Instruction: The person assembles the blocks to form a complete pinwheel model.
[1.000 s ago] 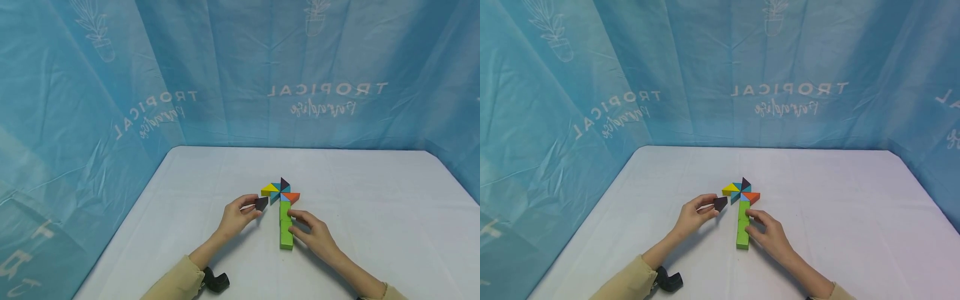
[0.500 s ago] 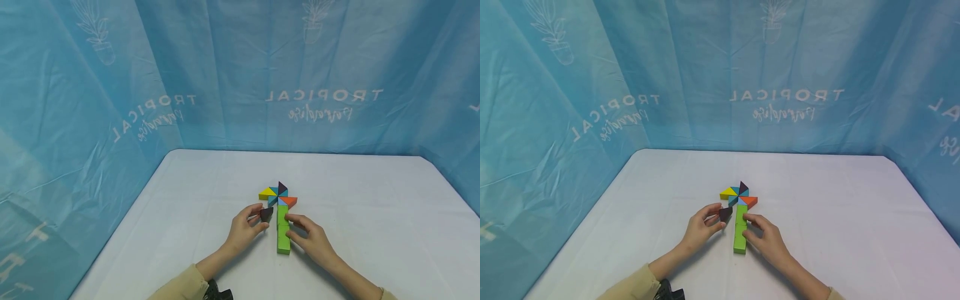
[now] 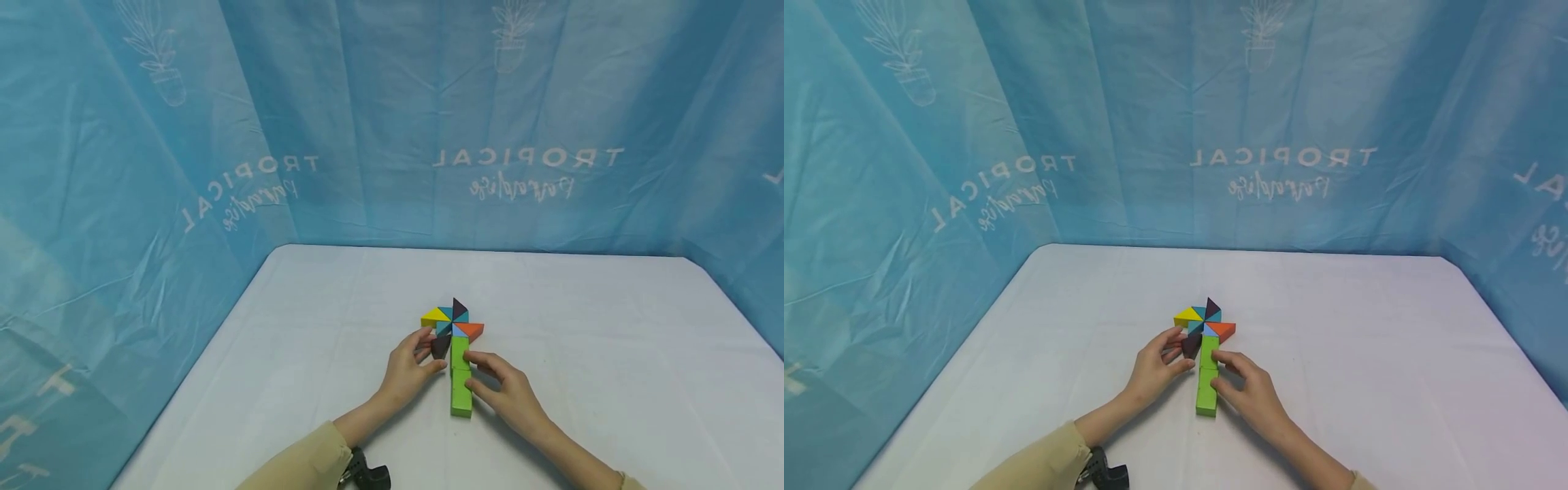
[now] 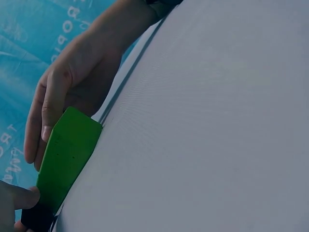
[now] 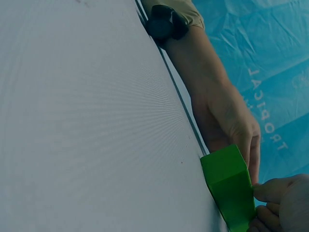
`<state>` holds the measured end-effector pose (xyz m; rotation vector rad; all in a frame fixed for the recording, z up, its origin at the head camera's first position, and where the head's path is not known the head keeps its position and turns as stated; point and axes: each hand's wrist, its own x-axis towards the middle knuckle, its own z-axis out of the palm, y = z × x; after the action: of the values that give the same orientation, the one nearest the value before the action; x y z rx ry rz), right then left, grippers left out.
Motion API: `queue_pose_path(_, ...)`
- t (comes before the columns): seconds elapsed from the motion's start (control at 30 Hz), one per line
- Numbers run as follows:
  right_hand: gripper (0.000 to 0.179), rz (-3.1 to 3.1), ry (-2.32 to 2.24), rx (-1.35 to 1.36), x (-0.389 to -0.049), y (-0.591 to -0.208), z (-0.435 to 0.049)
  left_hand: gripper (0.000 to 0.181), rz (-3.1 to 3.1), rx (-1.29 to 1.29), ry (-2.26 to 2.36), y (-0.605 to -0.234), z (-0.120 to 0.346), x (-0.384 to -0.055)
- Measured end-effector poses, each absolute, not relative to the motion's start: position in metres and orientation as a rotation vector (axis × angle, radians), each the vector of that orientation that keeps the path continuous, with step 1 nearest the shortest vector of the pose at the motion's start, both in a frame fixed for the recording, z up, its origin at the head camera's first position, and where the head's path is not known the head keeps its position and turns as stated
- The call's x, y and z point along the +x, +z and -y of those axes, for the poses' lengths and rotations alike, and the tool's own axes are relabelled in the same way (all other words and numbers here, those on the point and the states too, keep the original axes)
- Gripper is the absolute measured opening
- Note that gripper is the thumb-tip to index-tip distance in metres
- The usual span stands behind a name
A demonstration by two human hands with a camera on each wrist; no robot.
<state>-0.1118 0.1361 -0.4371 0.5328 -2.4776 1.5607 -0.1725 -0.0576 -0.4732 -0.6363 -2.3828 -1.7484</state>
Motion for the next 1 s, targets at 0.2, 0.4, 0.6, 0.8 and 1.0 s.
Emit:
queue_pose_path(0.2, 0.040, 2.457, 1.561, 0.559, -0.122, -0.461, -0.142, 0.066, 2.424, -0.597, -1.694, -0.473, 0.054, -0.173)
queue_pose_path(0.4, 0.040, 2.451, 1.567, 0.583, -0.126, -0.468, -0.146, 0.066, 2.394, -0.588, -1.747, -0.472, 0.054, -0.172)
queue_pose_path(0.6, 0.039, 2.451, 1.576, 0.588, -0.127, -0.468, -0.146, 0.064, 2.393, -0.572, -1.760, -0.471, 0.054, -0.172)
queue_pose_path(0.8, 0.039, 2.449, 1.572, 0.584, -0.126, -0.466, -0.145, 0.063, 2.389, -0.566, -1.741, -0.472, 0.052, -0.177)
queue_pose_path(1.0, 0.039, 2.432, 1.571, 0.593, -0.118, -0.451, -0.139, 0.060, 2.394, -0.544, -1.716, -0.472, 0.049, -0.181)
